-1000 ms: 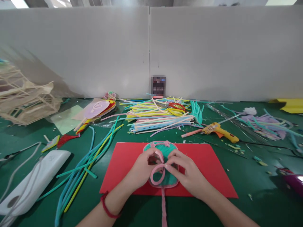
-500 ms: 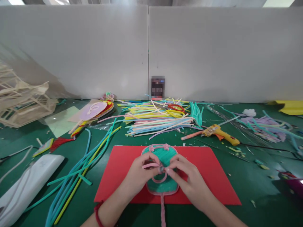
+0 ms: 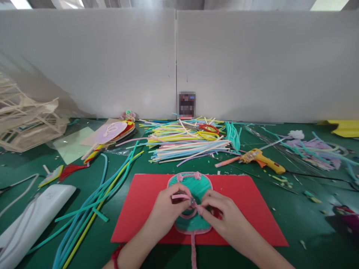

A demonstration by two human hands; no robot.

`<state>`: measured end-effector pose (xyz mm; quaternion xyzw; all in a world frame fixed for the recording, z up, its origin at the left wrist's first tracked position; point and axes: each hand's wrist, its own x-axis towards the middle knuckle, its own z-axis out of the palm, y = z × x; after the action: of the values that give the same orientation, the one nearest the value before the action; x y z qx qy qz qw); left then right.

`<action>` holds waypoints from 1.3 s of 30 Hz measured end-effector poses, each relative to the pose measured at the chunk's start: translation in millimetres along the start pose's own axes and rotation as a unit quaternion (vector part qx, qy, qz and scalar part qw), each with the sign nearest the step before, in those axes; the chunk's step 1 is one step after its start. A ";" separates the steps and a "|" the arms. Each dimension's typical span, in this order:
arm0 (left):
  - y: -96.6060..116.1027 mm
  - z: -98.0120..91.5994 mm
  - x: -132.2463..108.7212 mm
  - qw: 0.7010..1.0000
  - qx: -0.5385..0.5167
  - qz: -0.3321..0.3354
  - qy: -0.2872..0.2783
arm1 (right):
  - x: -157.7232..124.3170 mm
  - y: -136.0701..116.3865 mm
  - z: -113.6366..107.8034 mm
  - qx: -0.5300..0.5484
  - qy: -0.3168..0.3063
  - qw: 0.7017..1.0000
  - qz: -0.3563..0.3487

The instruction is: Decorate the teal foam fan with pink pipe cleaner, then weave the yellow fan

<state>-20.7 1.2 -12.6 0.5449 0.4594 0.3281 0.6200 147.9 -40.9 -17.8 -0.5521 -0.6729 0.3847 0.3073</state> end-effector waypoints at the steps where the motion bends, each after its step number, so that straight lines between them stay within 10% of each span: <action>1: 0.9 0.7 0.2 1.000 -0.009 -0.002 -0.003 | 0.3 0.4 0.0 -0.003 -0.003 1.000 0.002; 18: -1.7 -6.1 5.0 0.995 0.053 0.029 0.084 | 0.0 6.7 3.4 0.066 0.080 0.993 0.063; 31: -3.8 -12.5 7.6 0.989 -0.116 -0.041 0.085 | 3.6 8.9 -8.6 0.121 0.114 0.982 0.094; 39: 0.5 -12.5 6.3 0.997 -0.006 0.016 0.081 | 3.5 3.5 -4.5 0.121 0.090 0.987 0.057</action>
<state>-30.0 11.7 -13.2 0.5204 0.4968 0.3840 0.5788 152.7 -36.3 -18.5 -0.5808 -0.5585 0.4287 0.4087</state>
